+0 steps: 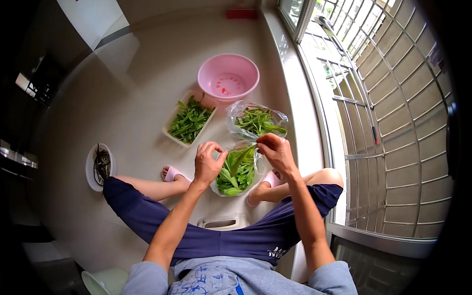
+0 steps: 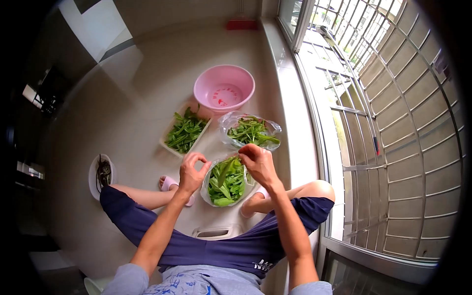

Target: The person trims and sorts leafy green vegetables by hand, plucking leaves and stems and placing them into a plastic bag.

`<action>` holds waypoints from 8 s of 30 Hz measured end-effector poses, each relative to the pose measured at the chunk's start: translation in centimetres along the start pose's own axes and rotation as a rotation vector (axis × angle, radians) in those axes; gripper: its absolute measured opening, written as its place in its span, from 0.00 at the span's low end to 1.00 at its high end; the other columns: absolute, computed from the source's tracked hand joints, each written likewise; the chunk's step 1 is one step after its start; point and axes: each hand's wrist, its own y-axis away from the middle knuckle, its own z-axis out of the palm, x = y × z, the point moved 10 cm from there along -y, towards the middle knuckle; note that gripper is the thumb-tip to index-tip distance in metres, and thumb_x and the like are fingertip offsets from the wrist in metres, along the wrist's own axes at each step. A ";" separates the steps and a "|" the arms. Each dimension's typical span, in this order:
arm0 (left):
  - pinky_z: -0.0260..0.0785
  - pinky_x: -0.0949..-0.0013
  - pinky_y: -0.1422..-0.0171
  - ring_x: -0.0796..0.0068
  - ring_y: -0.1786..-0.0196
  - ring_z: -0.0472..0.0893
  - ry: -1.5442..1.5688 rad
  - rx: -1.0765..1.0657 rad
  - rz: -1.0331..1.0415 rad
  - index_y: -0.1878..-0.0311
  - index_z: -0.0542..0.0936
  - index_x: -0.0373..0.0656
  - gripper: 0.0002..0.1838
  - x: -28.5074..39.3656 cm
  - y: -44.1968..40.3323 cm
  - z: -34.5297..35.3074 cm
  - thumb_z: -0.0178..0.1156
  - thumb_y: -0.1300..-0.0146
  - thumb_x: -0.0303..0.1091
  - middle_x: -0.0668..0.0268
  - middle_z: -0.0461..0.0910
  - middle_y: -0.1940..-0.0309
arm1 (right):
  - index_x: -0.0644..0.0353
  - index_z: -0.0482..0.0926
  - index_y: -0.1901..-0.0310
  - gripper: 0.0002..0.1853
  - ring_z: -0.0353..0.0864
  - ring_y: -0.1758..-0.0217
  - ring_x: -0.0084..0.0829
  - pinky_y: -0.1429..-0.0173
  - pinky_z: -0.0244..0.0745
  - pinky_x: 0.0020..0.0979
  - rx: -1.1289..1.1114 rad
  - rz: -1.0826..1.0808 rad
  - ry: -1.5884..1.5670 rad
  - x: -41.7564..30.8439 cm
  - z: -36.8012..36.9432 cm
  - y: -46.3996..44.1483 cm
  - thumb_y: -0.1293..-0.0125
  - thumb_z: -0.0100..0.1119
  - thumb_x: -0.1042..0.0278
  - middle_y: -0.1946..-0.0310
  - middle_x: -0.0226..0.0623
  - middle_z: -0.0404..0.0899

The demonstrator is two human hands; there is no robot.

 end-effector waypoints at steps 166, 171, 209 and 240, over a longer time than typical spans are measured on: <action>0.63 0.81 0.70 0.84 0.77 0.70 0.951 -0.062 -0.457 0.72 0.72 0.39 0.05 -5.7 2.5 2.3 0.57 0.52 0.23 0.69 0.72 0.78 | 0.60 0.73 0.76 0.08 0.66 0.82 0.18 0.79 0.60 0.18 -0.566 0.695 -0.510 6.5 12.6 2.2 0.50 0.50 0.65 0.81 0.28 0.71; 0.62 0.83 0.67 0.86 0.74 0.70 1.047 -0.013 -0.537 0.72 0.71 0.38 0.04 -5.9 2.4 1.7 0.57 0.50 0.24 0.70 0.72 0.77 | 0.62 0.70 0.71 0.07 0.68 0.80 0.18 0.77 0.62 0.18 -0.476 0.653 -0.584 6.9 11.9 0.9 0.43 0.45 0.68 0.79 0.30 0.72; 0.66 0.71 0.62 0.74 0.70 0.73 1.702 -0.105 -0.936 0.71 0.74 0.44 0.03 -6.9 4.8 5.5 0.55 0.47 0.32 0.66 0.75 0.74 | 0.58 0.72 0.75 0.05 0.64 0.84 0.16 0.80 0.58 0.17 -0.194 0.543 -0.753 6.7 7.3 -2.3 0.46 0.50 0.68 0.82 0.27 0.71; 0.64 0.70 0.58 0.72 0.66 0.71 1.965 -0.152 -0.639 0.67 0.76 0.46 0.05 -6.5 2.3 8.0 0.54 0.48 0.30 0.66 0.75 0.73 | 0.60 0.73 0.75 0.04 0.68 0.79 0.19 0.75 0.62 0.20 -0.199 0.602 -0.807 7.8 10.4 0.5 0.52 0.54 0.70 0.81 0.28 0.71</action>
